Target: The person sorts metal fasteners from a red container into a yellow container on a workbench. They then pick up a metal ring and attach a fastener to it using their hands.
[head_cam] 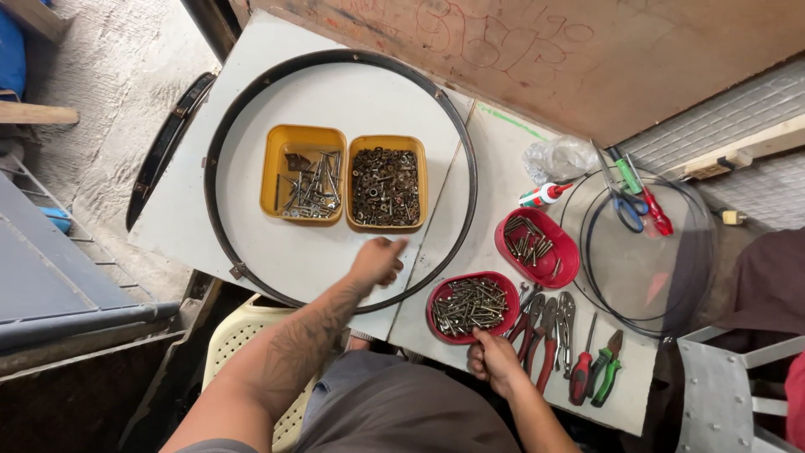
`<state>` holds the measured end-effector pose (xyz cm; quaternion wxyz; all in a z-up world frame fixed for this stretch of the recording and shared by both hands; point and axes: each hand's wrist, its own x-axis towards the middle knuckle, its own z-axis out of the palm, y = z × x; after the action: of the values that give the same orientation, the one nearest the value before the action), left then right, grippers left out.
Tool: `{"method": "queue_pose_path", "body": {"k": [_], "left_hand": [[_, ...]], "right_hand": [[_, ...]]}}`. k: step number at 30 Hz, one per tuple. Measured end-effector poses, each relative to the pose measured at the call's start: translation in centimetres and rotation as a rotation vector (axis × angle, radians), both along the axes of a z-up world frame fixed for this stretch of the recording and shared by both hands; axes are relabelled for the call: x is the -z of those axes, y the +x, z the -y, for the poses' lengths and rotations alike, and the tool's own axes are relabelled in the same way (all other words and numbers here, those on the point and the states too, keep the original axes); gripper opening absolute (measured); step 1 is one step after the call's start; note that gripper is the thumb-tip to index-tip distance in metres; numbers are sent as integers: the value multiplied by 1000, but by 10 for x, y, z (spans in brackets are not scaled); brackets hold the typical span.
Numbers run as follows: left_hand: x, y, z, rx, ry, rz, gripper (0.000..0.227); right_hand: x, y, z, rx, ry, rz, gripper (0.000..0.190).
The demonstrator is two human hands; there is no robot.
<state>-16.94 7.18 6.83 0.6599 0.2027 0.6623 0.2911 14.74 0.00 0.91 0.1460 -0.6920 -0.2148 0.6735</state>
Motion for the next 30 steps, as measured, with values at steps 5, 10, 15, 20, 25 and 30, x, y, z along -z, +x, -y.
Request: {"method": "queue_pose_path", "body": {"k": [5,10,15,20,25,30], "left_hand": [[-28,35,23,506,183,-368,49],[-30,56,60,702,256,-339,72],[-23,72,110,261,262,102,72],[-25,74,175,-55,302,42,56],[-31,83,283,-350,361,-140,49],[-93,100,403,-1003,313,306,58]], "right_hand": [[-9,6,-1,115,100,58,21],[-46,8,0,40,195,65,29],[-74,17,3,-279,282,154,34],[-81,7,8,-475,370,16,43],[-96,-28,9,-704,356,-292,48],[-59,-105,-48,-598,161,-264,48]]}}
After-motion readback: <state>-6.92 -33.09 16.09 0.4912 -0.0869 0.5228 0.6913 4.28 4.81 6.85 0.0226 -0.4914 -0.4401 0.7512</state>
